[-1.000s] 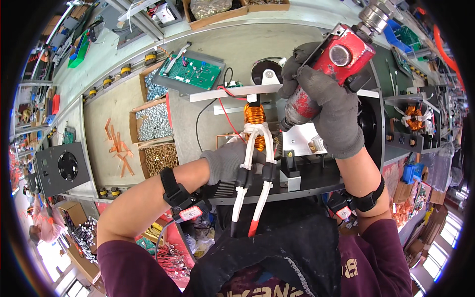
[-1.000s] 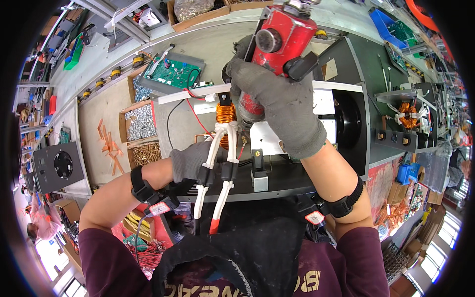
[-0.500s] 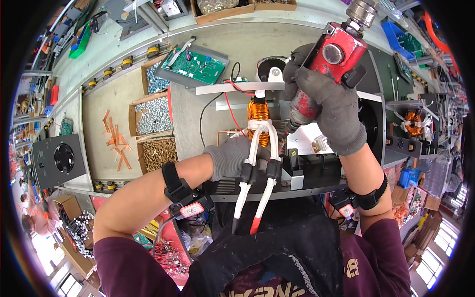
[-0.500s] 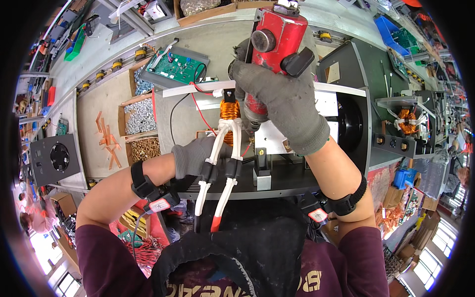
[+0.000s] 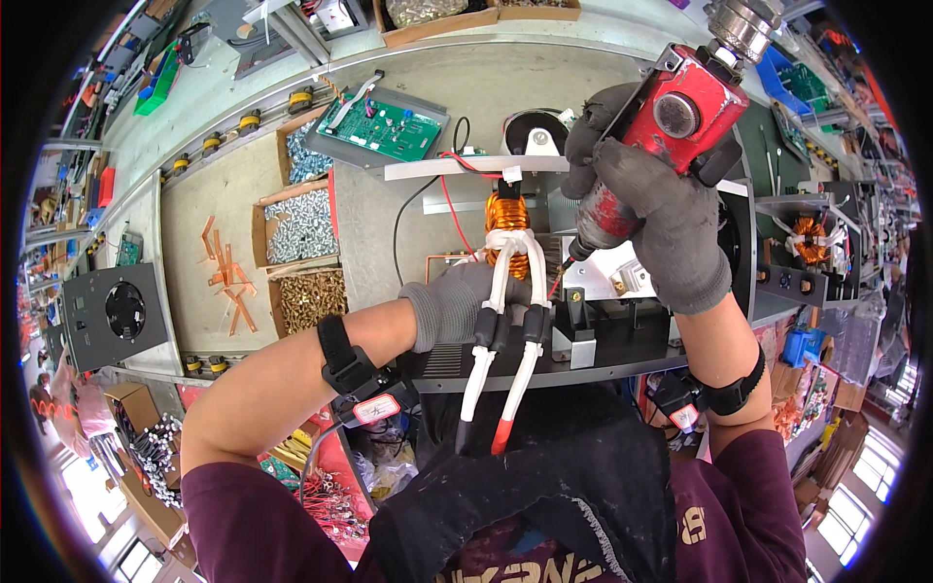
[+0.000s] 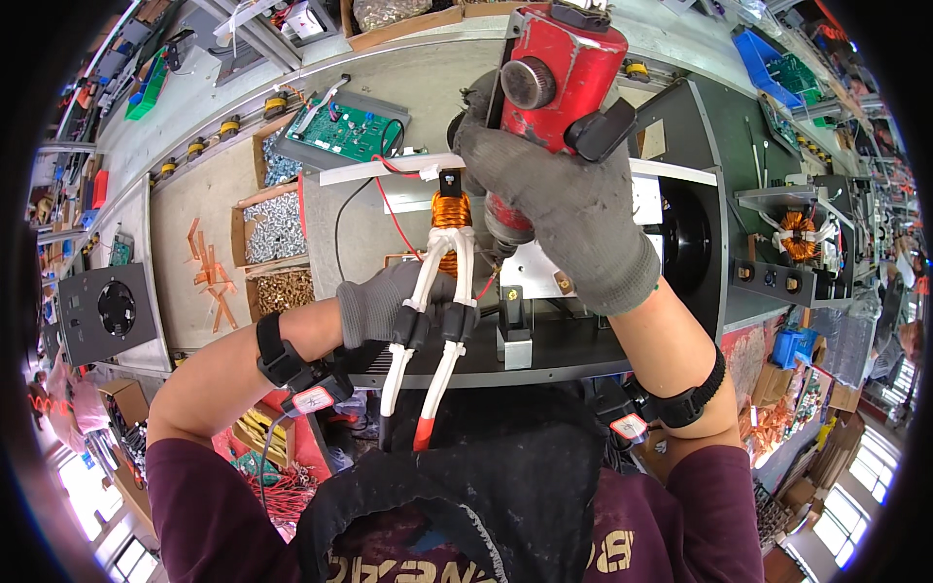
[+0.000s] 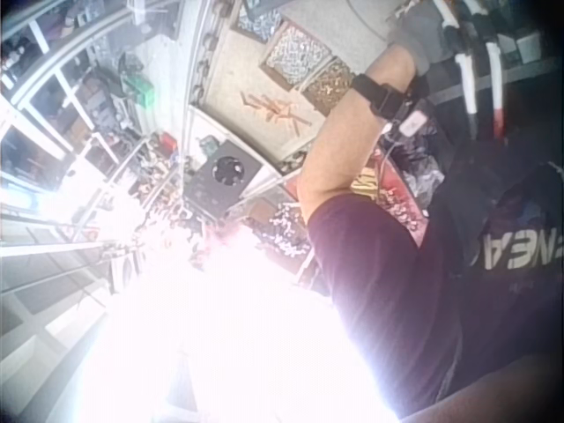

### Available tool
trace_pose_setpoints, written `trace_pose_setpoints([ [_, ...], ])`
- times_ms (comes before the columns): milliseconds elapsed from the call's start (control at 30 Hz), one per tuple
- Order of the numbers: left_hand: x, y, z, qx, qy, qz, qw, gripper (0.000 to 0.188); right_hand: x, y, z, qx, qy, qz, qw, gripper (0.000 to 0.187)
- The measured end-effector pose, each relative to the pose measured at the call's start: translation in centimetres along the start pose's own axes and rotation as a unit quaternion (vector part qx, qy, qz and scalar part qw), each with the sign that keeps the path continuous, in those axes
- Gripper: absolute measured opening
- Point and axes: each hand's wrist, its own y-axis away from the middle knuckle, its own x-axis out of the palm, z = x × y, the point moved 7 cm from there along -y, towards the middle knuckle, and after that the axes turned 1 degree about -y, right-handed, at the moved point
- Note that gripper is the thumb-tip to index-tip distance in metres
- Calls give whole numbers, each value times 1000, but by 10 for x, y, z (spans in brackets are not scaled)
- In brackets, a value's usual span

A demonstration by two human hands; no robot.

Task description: Assembling and wiring an industrial electronic chassis using an air screwdriver and various components.

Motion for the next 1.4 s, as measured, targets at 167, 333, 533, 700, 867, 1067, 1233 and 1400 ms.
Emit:
trace_pose_setpoints([
  [167, 2, -2, 7, -18, -10, 1, 1000, 13, -3, 9, -10, 74, -105, -21, 992, 29],
  [333, 4, -4, 14, -80, 72, 27, 994, 12, -7, 13, -5, 16, -67, -48, 996, 22],
  [533, 0, -5, -4, 43, -99, -19, 994, 19, -7, 15, -1, 9, -112, -39, 993, 31],
  [700, 5, -8, 11, -54, -69, 32, 996, 19, -7, 17, 5, -10, -62, -30, 998, 31],
  [867, 1, -8, 6, -76, -111, 37, 990, 23, -7, 20, 3, 3, -75, -35, 997, 30],
  [1067, -2, -6, -5, -74, -107, 41, 991, 24, -6, 20, 3, -8, -89, -27, 996, 27],
  [1233, -6, -4, -14, -19, -143, 9, 989, 23, -4, 23, -1, 9, -32, -29, 999, 29],
  [1400, -4, -5, -7, -72, -114, 38, 990, 18, -9, 28, -9, 86, -81, -37, 992, 32],
])
